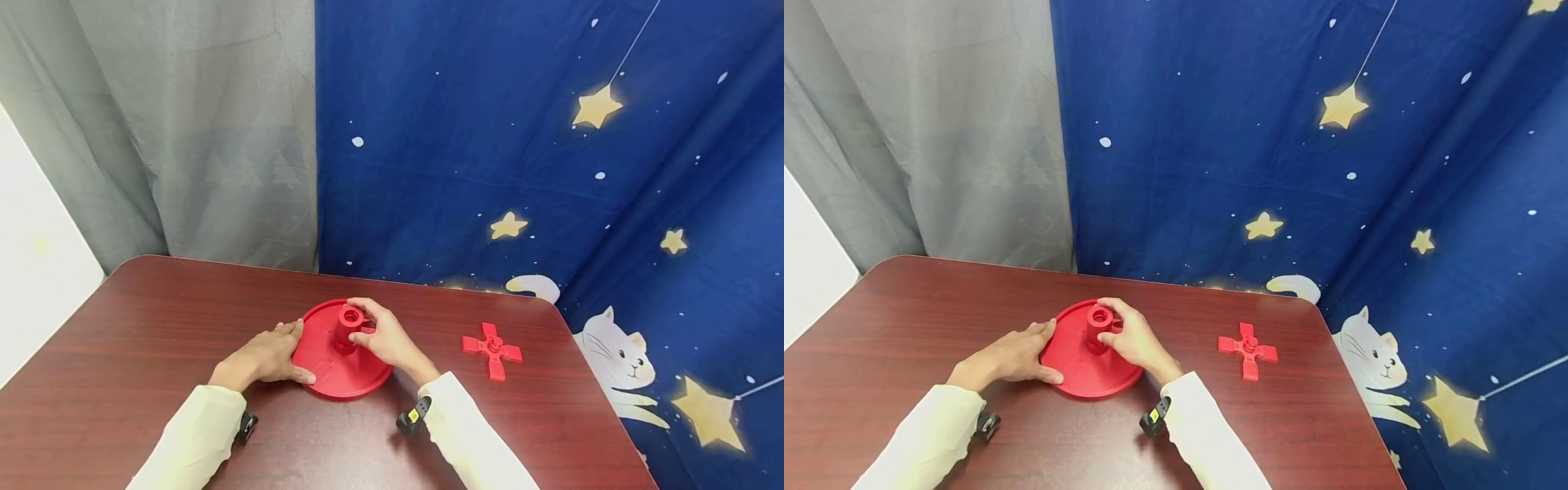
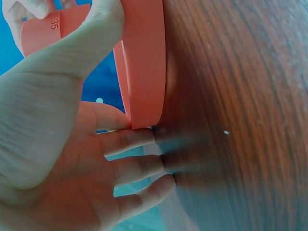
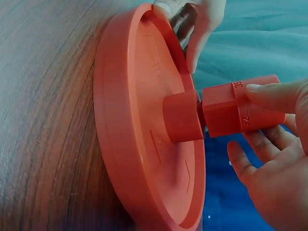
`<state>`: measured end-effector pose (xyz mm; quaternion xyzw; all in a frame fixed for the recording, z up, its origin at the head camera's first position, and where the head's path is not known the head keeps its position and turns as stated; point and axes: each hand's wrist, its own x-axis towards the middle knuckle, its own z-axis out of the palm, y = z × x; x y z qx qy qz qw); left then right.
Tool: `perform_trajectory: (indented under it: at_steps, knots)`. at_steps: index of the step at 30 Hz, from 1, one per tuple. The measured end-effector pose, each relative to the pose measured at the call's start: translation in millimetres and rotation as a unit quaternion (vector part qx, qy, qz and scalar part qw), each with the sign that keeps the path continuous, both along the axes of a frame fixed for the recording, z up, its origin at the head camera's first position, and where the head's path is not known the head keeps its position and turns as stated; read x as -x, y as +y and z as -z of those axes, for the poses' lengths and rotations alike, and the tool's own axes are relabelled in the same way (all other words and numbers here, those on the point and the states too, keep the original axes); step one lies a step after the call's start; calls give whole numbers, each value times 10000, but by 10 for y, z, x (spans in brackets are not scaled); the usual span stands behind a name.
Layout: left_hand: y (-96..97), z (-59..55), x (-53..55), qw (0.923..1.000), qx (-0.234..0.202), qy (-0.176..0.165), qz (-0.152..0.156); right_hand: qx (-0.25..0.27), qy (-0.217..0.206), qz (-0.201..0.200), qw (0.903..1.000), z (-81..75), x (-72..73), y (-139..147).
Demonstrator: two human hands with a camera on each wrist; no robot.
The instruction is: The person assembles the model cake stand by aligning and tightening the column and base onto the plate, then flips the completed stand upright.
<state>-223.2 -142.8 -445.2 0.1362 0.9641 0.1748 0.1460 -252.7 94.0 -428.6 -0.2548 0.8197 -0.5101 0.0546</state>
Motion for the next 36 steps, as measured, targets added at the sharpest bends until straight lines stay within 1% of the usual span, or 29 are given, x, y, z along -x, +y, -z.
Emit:
perform_trajectory:
  at_steps: [10,17,26,29,32,34,36]
  knots:
    - [-2,5,7,10000,39,36,62,-250,262,218,9991,13,4,-16]
    - [-2,7,5,9999,29,99,119,-539,375,536,9964,9,-5,-34]
    - [2,-2,2,9999,37,77,103,-526,410,830,9943,68,-4,-68]
    - [4,-4,3,10000,28,14,61,-575,494,840,9936,74,1,-72]
    - [7,-9,2,10000,22,-33,39,-691,572,756,9931,72,13,-64]
    - [7,-13,0,10000,23,-42,39,-734,494,660,9939,65,19,-48]
    - [5,-18,2,10000,36,-21,55,-648,319,484,9962,52,25,-26]
